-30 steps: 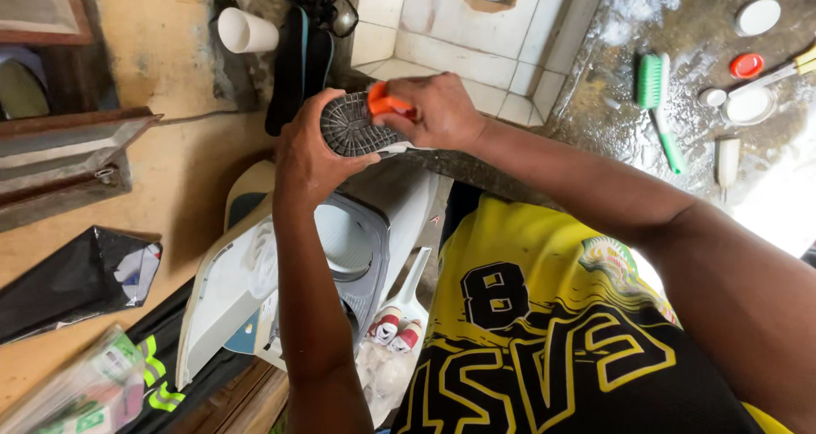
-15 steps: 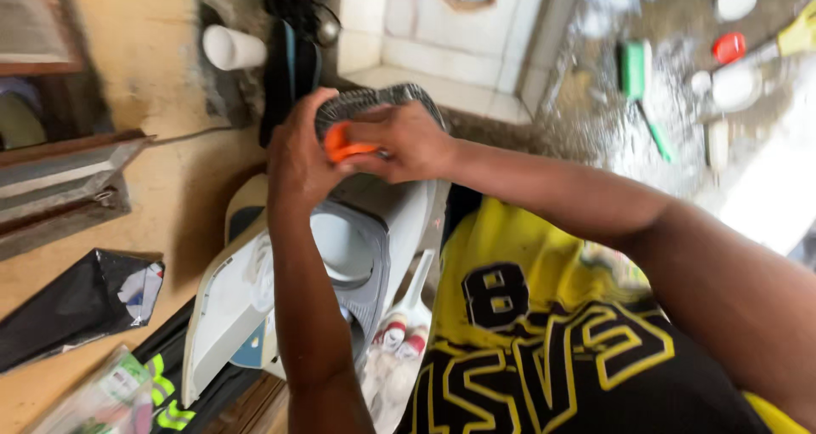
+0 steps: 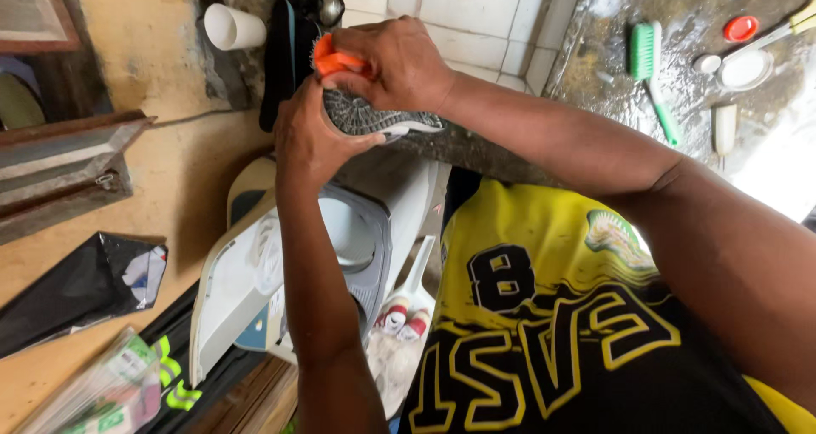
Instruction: The person cleans a shoe and its sole with a brush and soapy water.
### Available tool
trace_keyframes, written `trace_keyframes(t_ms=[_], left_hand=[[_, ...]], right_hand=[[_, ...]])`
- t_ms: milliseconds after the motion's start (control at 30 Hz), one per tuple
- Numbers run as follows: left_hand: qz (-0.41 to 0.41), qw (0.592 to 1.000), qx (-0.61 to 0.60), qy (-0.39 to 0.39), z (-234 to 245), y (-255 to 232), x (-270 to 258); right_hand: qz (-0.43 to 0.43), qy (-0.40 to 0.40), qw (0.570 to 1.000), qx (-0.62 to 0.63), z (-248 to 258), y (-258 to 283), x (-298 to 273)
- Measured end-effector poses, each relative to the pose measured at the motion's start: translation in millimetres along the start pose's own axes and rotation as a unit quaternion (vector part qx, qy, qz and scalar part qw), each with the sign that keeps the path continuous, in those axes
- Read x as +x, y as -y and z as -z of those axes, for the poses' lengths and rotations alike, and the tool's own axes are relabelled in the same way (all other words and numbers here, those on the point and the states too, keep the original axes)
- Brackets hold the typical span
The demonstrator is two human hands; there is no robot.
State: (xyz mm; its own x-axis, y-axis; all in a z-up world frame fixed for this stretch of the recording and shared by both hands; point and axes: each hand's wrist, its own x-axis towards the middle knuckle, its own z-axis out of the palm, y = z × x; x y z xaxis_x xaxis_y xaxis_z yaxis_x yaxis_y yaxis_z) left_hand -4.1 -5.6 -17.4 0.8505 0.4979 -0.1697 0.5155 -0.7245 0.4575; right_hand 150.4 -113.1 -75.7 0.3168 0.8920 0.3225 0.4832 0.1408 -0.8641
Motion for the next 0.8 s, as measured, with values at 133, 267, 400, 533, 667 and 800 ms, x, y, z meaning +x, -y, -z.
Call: trace_keyframes(t_ms=[133, 267, 400, 533, 667, 800], left_hand=[[-0.040, 0.998, -0.034, 0.017, 4.1, 0.8, 8.1], [-0.053, 0.998, 0.010, -0.036, -6.6, -3.6, -0.5], [0.077, 0.993, -0.037, 0.078, -14.2, 0.3, 7.6], [-0.043, 0.998, -0.025, -0.042, -8.2, 2.3, 0.1], [-0.068, 0.997, -0.011, -0.022, -5.6, 5.2, -0.9], [-0.073, 0.997, -0.001, -0.032, -0.4, 1.7, -9.4]], right_hand=[[0.241, -0.065, 0.964, -0.088, 2.4, 15.9, -4.2], [0.098, -0.038, 0.994, -0.017, 13.0, -2.0, 26.6], [0.130, -0.070, 0.989, -0.032, 0.0, 7.6, -3.1], [0.069, 0.015, 0.996, 0.048, 11.7, -11.5, -26.9], [0.013, 0.003, 0.999, 0.039, 5.5, -5.5, -36.1], [0.088, 0.026, 0.992, 0.087, -0.2, 2.6, -32.3]])
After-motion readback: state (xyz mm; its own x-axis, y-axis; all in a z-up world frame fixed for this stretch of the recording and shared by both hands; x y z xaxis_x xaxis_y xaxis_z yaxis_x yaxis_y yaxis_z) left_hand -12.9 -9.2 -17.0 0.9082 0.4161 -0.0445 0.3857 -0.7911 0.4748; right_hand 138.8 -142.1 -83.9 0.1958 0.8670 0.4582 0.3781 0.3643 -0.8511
